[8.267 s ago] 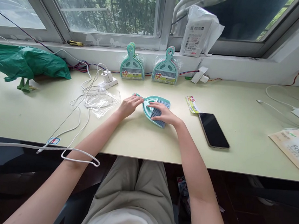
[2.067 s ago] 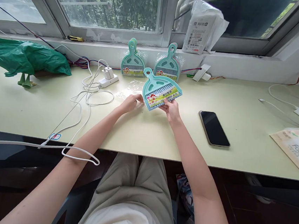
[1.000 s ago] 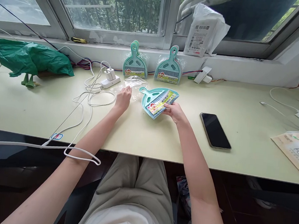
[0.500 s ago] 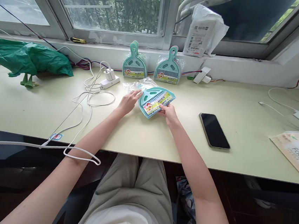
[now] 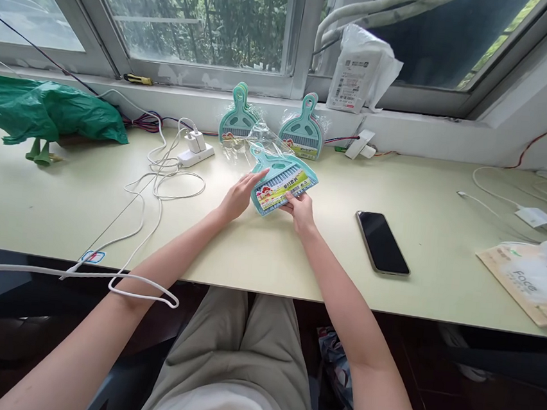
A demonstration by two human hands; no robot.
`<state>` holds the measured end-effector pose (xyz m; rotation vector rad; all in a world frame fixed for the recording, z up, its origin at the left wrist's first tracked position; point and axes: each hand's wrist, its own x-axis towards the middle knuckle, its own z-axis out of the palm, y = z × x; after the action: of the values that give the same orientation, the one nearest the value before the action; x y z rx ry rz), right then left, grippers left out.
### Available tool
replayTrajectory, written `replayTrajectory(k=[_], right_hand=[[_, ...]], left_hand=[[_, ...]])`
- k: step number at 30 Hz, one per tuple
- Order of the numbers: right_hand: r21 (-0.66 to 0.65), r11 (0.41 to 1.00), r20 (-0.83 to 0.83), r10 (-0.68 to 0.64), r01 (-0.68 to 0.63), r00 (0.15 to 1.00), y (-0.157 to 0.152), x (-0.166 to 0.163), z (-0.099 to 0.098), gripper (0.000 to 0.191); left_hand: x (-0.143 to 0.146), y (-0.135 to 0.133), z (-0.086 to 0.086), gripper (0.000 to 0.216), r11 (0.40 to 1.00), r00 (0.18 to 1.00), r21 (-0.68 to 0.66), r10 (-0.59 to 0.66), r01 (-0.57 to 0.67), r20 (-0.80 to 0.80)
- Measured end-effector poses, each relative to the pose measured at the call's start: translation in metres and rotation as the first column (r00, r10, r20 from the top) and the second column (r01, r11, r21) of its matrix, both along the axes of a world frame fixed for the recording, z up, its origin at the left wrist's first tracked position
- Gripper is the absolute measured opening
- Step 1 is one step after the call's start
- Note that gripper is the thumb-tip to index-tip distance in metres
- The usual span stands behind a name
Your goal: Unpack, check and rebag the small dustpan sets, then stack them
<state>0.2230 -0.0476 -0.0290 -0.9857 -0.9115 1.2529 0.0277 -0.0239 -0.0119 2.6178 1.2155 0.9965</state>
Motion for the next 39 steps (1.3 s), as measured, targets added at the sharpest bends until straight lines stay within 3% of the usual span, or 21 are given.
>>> replayTrajectory(k=[3, 6, 8, 10, 13, 15, 17, 22, 30, 39], right_hand=[[0.041, 0.999, -0.016, -0.016, 0.017, 1.0, -0.004, -0.001, 0.005, 0.027], [0.083, 0.996, -0.039, -0.021, 0.024, 0.999, -0.006, 0.0, 0.01, 0.032], [0.107, 0.994, -0.045, -0.009, 0.013, 0.999, -0.008, 0.0, 0.012, 0.034], [0.116, 0.993, -0.043, 0.007, -0.002, 0.999, -0.008, -0.001, 0.012, 0.034], [0.108, 0.994, -0.036, 0.023, -0.019, 0.999, -0.008, -0.001, 0.012, 0.034], [0.105, 0.993, -0.036, 0.052, -0.048, 0.998, -0.008, -0.001, 0.012, 0.035], [0.107, 0.99, -0.028, 0.1, -0.097, 0.995, -0.008, 0.0, 0.012, 0.036], [0.098, 0.982, 0.005, 0.163, -0.162, 0.987, -0.009, 0.002, 0.013, 0.039], [0.123, 0.99, -0.013, 0.077, -0.075, 0.997, -0.004, 0.009, 0.011, 0.033], [0.047, 0.978, -0.091, 0.206, -0.202, 0.974, -0.001, 0.011, 0.008, 0.028]], left_hand=[[0.002, -0.003, 0.005, 0.055, 0.974, 0.968, 0.048, 0.214, -0.221, 0.131], [-0.002, 0.001, 0.006, 0.061, 0.837, 0.794, 0.0, 0.518, -0.546, 0.318], [-0.006, 0.009, 0.003, 0.066, 0.776, 0.687, -0.112, 0.607, -0.621, 0.399], [-0.009, 0.02, -0.001, 0.067, 0.799, 0.67, -0.286, 0.6, -0.529, 0.438], [-0.01, 0.031, -0.003, 0.064, 0.852, 0.704, -0.504, 0.446, -0.144, 0.553], [-0.008, 0.031, -0.001, 0.062, 0.843, 0.662, -0.531, 0.353, 0.082, 0.662], [-0.006, 0.028, 0.002, 0.061, 0.831, 0.627, -0.524, 0.31, 0.187, 0.715], [-0.005, 0.021, 0.005, 0.059, 0.777, 0.632, -0.559, 0.283, 0.29, 0.721], [-0.001, 0.016, 0.007, 0.051, 0.71, 0.594, -0.54, 0.213, 0.452, 0.776], [0.0, 0.019, 0.004, 0.052, 0.725, 0.515, -0.493, 0.221, 0.482, 0.828]])
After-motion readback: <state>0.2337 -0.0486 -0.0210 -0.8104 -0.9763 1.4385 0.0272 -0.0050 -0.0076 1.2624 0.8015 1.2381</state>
